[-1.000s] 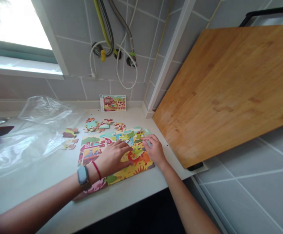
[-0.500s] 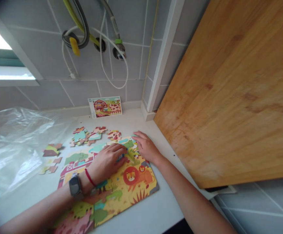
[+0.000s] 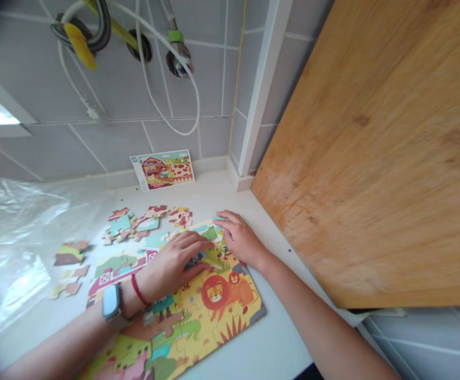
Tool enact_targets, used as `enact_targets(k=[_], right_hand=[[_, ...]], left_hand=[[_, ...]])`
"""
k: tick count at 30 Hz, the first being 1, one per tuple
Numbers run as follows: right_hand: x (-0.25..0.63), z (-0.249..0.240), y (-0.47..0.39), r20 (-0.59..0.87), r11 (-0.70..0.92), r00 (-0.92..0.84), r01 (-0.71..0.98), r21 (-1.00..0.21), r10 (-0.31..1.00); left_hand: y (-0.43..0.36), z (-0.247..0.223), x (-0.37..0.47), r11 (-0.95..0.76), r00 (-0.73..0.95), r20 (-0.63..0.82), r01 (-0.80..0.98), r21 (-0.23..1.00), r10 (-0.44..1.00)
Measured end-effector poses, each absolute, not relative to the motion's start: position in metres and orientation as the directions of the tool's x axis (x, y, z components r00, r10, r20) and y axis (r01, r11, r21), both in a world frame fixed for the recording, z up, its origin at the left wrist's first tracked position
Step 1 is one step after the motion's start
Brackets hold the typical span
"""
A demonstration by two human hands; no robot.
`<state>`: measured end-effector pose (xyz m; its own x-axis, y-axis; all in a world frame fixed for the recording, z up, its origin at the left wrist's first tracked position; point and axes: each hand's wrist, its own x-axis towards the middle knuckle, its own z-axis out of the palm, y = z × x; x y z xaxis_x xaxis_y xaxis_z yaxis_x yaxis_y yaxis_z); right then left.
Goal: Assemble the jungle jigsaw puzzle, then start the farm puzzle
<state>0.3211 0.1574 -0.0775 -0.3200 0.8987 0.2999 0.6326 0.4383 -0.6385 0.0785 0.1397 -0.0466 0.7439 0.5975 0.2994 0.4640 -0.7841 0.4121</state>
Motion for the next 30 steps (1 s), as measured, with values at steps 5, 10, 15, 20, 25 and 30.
enact_targets(k=[5,10,15,20,25,30], right_hand=[[0.321,-0.078,0.158,0.3,0.438,-0.319,0.642,-0.629,0.899],[0.317,-0.075,0.154,0.313,0.461,-0.338,0.647,-0.608,0.887],[0.313,-0.072,0.149,0.329,0.501,-0.377,0.645,-0.577,0.866],[0.313,-0.072,0.148,0.331,0.501,-0.376,0.65,-0.571,0.865],[0.313,-0.072,0.148,0.325,0.503,-0.384,0.65,-0.57,0.864],[0.314,-0.074,0.148,0.314,0.507,-0.398,0.658,-0.557,0.862]], left_hand=[[0.147,-0.042,0.064,-0.78,0.704,0.348,0.503,0.373,0.62],[0.151,-0.043,0.064,-0.716,0.613,0.371,0.59,0.373,0.698],[0.147,-0.048,0.071,-0.743,0.659,0.342,0.587,0.323,0.67],[0.145,-0.051,0.071,-0.762,0.677,0.351,0.592,0.264,0.647],[0.144,-0.049,0.071,-0.782,0.71,0.327,0.576,0.239,0.623],[0.143,-0.045,0.07,-0.789,0.73,0.299,0.576,0.213,0.614]])
